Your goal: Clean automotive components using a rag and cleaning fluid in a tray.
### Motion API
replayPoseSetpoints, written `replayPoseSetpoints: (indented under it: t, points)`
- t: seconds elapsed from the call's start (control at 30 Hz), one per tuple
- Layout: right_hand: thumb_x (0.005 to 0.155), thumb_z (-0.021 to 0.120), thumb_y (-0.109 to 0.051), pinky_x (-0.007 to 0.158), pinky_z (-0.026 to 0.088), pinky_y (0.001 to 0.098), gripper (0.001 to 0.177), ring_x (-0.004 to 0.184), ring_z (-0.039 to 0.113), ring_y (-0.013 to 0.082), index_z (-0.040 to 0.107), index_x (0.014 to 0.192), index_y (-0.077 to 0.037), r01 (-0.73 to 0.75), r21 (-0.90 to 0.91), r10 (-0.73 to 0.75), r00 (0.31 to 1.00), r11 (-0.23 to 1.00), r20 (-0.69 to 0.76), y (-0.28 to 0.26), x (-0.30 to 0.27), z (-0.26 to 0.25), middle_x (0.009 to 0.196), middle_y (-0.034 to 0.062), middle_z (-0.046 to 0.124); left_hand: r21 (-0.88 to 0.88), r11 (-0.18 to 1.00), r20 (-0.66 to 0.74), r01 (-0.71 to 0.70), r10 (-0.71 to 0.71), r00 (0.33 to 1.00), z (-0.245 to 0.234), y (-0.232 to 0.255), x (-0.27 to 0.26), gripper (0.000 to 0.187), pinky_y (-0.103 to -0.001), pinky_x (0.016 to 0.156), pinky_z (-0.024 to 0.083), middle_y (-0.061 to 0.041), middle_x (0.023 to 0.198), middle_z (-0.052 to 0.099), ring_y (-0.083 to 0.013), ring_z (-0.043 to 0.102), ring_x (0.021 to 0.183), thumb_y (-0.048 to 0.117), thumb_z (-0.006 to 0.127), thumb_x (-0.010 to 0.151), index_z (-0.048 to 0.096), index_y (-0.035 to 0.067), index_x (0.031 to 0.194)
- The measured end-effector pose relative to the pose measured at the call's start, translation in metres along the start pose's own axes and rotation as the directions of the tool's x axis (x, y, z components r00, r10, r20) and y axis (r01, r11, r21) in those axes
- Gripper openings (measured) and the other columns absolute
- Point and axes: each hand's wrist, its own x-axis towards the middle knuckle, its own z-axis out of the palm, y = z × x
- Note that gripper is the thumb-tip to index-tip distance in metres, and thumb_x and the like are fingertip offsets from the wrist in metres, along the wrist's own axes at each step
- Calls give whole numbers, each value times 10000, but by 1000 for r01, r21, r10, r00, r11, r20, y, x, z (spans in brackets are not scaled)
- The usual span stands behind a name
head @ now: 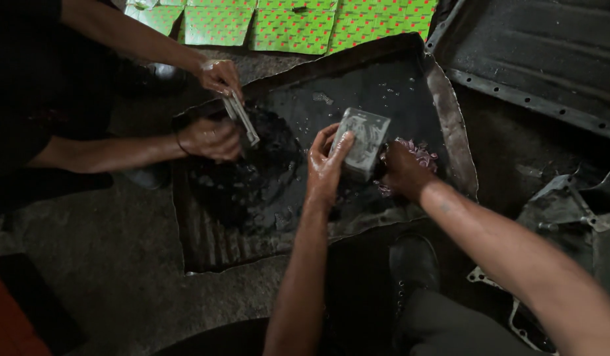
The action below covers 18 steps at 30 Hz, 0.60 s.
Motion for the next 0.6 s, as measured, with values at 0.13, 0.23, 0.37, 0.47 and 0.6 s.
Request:
replayPoseSetpoints:
  t: [0.13, 0.23, 0.37, 0.47, 0.6]
  points:
    - [765, 697, -158, 1052, 541, 385, 614, 1229, 648, 260, 548, 1339, -1, 284, -544, -233, 959, 790, 162, 3, -8, 0, 1319, 143, 660, 40, 990, 56, -133, 131, 990, 8, 15, -6, 599, -411, 1048, 568, -160, 1276, 692, -257, 669, 1219, 363, 783, 896, 597, 18, 1349]
    - [811, 660, -219, 1030, 556, 382, 568, 1200, 655, 252, 555, 1330, -14, 213, -351, -183, 976, 912, 118, 9, -7, -3, 1290, 132, 663, 196, 977, 62, -84, 73, 995, 14, 30, -12, 691, -440, 996, 604, -181, 1282, 692, -297, 690, 1180, 381, 819, 795, 596, 57, 1363]
    - [880, 603, -311, 997, 579, 379, 518, 1155, 667, 239, 564, 1316, -34, 95, -27, -93, 993, 995, 74, 17, -5, -8, 1247, 115, 667, 308, 925, 134, -222, 189, 973, 17, 33, -16, 804, -466, 1025, 596, -190, 1339, 681, -319, 681, 1215, 415, 881, 711, 585, 97, 1387]
    - [925, 566, -372, 974, 594, 377, 500, 1126, 675, 230, 571, 1306, -48, 17, 194, -30, 997, 981, 68, 21, -1, -11, 1218, 104, 669, 448, 798, 189, -403, 357, 915, 16, 37, -17, 826, -488, 1134, 522, -163, 1454, 629, -320, 613, 1346, 378, 927, 705, 587, 115, 1411]
    - [994, 510, -464, 941, 617, 373, 501, 1081, 687, 218, 580, 1292, -68, -102, 496, 64, 994, 862, 94, 21, 4, -13, 1174, 88, 673, 699, 585, 195, -411, 397, 897, 19, 46, -21, 943, -542, 1206, 285, -122, 1543, 529, -335, 468, 1430, 334, 974, 596, 563, 149, 1424]
